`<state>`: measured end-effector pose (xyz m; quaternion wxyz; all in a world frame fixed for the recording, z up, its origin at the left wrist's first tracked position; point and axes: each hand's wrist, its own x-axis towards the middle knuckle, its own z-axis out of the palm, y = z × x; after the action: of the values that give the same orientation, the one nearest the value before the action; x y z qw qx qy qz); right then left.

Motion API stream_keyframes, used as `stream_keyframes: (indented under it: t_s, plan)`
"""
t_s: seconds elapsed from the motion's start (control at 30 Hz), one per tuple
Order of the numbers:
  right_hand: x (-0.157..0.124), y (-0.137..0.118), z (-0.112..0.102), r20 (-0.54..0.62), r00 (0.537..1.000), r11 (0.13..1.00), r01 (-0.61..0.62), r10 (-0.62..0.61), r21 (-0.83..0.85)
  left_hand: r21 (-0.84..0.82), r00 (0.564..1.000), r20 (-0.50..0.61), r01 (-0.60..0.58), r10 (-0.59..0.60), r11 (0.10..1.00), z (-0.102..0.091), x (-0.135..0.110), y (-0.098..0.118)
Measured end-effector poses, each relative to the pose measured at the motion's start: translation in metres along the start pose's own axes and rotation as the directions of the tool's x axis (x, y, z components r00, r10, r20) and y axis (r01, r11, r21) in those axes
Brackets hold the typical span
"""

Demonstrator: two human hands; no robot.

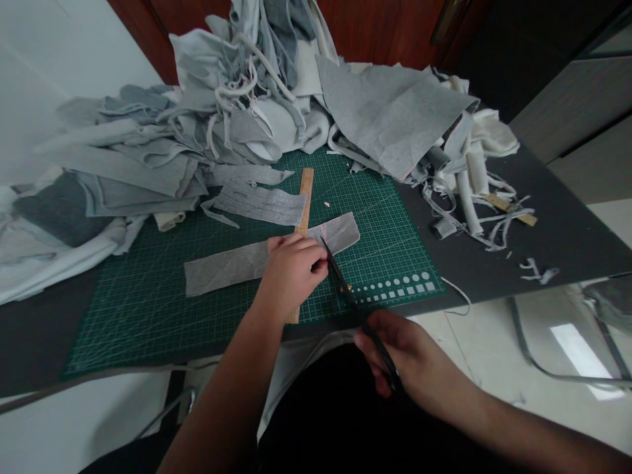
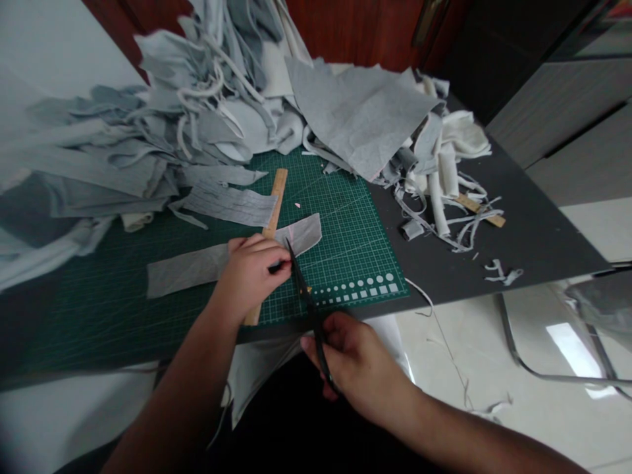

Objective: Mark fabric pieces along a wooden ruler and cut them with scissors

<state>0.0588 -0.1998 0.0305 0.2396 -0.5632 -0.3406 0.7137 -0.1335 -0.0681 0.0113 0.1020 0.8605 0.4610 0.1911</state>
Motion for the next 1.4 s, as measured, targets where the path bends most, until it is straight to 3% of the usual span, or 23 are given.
stream_keyframes:
  t_s: [0.47, 1.07, 1.4]
  plan:
    - [0.007, -0.005, -0.007, -0.035, 0.998, 0.997, -0.049, 0.047, -0.058, -0.007, 0.999, -0.015, -0.028, 0.028, 1.0, 0.003, 0.0, -0.004]
    - [0.018, -0.008, -0.004, -0.021, 1.0, 0.998, -0.002, 0.003, 0.062, -0.029, 0.999, -0.01, -0.034, 0.033, 0.999, 0.001, 0.002, -0.003]
    - [0.029, -0.025, -0.006, -0.023, 1.0, 1.0, 0.003, -0.002, 0.017, -0.031, 0.999, 0.037, -0.021, 0.022, 0.999, -0.001, 0.003, -0.003]
